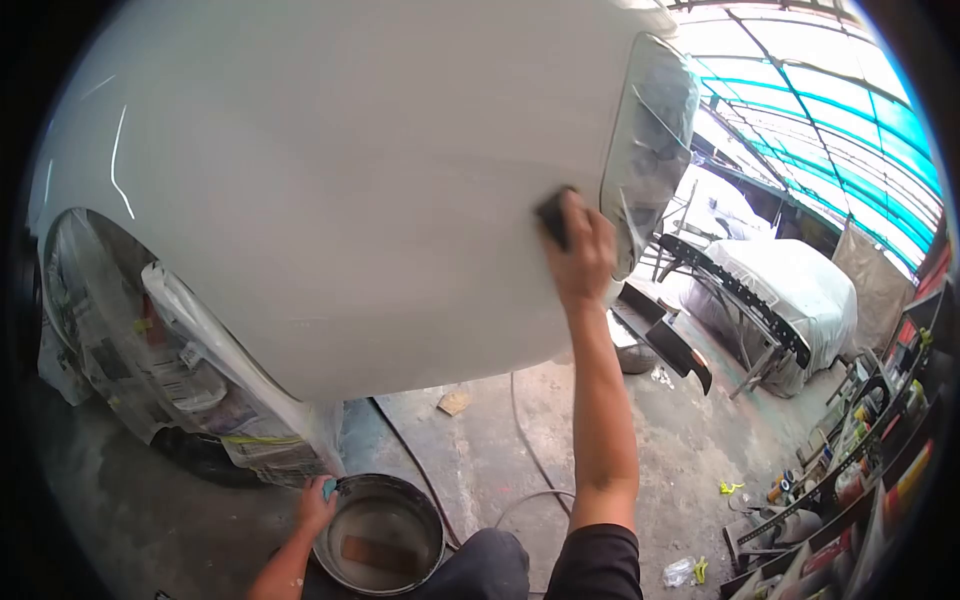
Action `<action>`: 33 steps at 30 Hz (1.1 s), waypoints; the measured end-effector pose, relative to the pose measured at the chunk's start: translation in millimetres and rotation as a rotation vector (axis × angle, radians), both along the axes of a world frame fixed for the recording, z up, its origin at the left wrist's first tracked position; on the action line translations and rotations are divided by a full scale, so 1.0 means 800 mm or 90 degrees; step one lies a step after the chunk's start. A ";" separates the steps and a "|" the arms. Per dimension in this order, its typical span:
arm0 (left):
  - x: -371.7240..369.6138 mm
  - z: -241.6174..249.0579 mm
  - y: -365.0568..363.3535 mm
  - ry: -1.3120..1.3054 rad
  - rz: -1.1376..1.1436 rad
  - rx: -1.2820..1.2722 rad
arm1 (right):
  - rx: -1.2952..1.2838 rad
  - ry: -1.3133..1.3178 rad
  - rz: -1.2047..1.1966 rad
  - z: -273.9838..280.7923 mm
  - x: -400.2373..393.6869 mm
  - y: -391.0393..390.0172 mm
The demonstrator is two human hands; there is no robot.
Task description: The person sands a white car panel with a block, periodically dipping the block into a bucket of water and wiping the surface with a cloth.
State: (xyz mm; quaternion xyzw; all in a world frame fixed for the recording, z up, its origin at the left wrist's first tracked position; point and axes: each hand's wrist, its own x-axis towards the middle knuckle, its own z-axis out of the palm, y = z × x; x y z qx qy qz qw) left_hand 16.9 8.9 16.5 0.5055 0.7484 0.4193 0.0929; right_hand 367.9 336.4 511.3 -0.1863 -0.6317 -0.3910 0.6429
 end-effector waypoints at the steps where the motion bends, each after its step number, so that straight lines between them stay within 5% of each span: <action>1: -0.004 -0.014 0.006 0.000 -0.005 0.017 | -0.013 0.043 0.000 -0.009 0.009 0.009; 5: -0.006 -0.028 0.009 0.029 -0.005 0.028 | 0.012 0.074 0.003 -0.005 -0.071 -0.009; 7: -0.014 -0.037 0.012 0.025 -0.014 0.067 | -0.007 -0.052 -0.093 0.004 -0.157 -0.044; 13: -0.007 -0.021 0.006 0.034 -0.024 0.052 | -0.003 -0.115 -0.068 0.019 -0.120 -0.033; 18: 0.002 -0.015 0.003 0.023 -0.009 0.037 | -0.098 0.146 -0.010 0.002 -0.054 -0.009; 20: 0.003 -0.010 0.003 0.021 -0.011 0.039 | 0.008 0.112 -0.068 0.012 -0.132 -0.033; 23: 0.001 -0.023 0.007 0.042 -0.016 0.043 | -0.056 0.032 -0.054 0.031 -0.210 -0.094; 27: 0.000 -0.002 0.001 0.055 -0.031 0.015 | 0.068 -0.124 -0.077 0.037 -0.125 -0.028; 29: 0.010 0.013 -0.002 0.030 -0.026 0.002 | 0.019 0.030 -0.029 0.027 -0.054 0.006; 33: 0.007 -0.004 0.000 0.024 -0.025 0.025 | 0.057 -0.008 -0.049 0.008 -0.064 -0.015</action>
